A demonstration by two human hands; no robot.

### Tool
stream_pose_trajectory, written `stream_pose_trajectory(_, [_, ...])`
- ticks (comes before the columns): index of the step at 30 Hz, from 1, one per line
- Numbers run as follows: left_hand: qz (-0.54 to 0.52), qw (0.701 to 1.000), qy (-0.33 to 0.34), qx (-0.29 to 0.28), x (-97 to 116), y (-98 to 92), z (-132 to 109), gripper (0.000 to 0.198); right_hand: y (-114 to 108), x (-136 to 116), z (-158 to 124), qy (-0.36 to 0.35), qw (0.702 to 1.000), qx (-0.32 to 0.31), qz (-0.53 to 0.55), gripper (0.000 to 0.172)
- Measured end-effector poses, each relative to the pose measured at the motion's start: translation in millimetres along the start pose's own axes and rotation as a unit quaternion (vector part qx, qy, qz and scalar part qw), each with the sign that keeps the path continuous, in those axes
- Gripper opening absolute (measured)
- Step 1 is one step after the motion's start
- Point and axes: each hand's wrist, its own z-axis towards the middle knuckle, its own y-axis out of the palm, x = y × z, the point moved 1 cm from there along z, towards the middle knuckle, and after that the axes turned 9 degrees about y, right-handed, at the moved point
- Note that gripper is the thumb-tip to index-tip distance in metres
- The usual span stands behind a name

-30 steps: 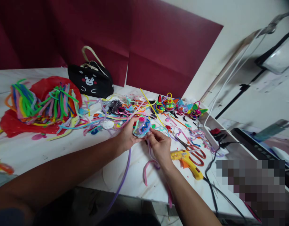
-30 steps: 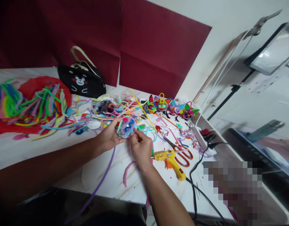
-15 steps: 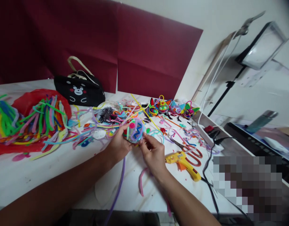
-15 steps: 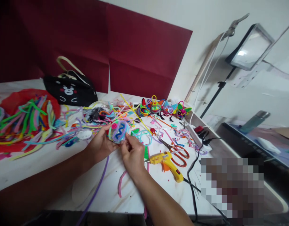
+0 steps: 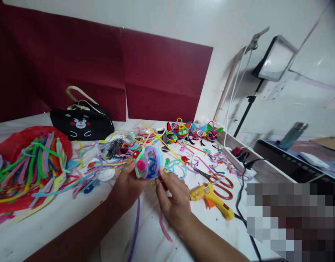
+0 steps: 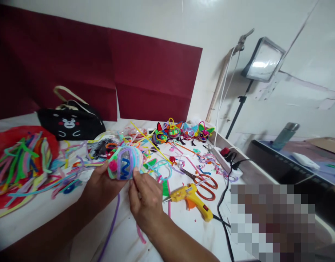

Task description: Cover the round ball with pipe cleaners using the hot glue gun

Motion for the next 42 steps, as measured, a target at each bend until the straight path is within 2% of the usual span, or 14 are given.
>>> stream_pose_trajectory(4, [0.020, 0.998, 0.048, -0.024, 2, -3.9, -4, 0.042, -3, -4, 2, 0.001, 1.000, 0.018, 0.009, 0.046])
stream_pose_trajectory(10, [0.106, 0.981, 0.124, -0.101, 6, -7.5, -10, 0.050, -5, -7, 9, 0.052, 0.995, 0.037, 0.078, 0.044])
stream_pose_trajectory(13, [0.137, 0.972, 0.154, -0.118, 8, -7.3, -14, 0.054, -3, -6, 9, 0.073, 0.991, 0.047, 0.105, 0.042])
stream_pose_trajectory(23, [0.178, 0.956, 0.223, -0.070, 6, 1.4, -22, 0.068, -2, -3, 1, 0.065, 0.990, 0.078, 0.094, 0.046])
stream_pose_trajectory(30, [0.204, 0.944, 0.257, -0.040, 2, 5.4, -26, 0.064, -4, 1, -2, 0.055, 0.993, 0.078, 0.075, 0.050])
stream_pose_trajectory(37, [0.209, 0.932, 0.264, -0.136, 8, -2.3, -25, 0.074, -5, 3, -7, 0.064, 0.993, 0.056, 0.076, 0.050])
stream_pose_trajectory(42, [0.220, 0.923, 0.271, -0.162, 9, -6.9, -23, 0.078, -5, 4, -10, 0.071, 0.992, 0.061, 0.080, 0.046])
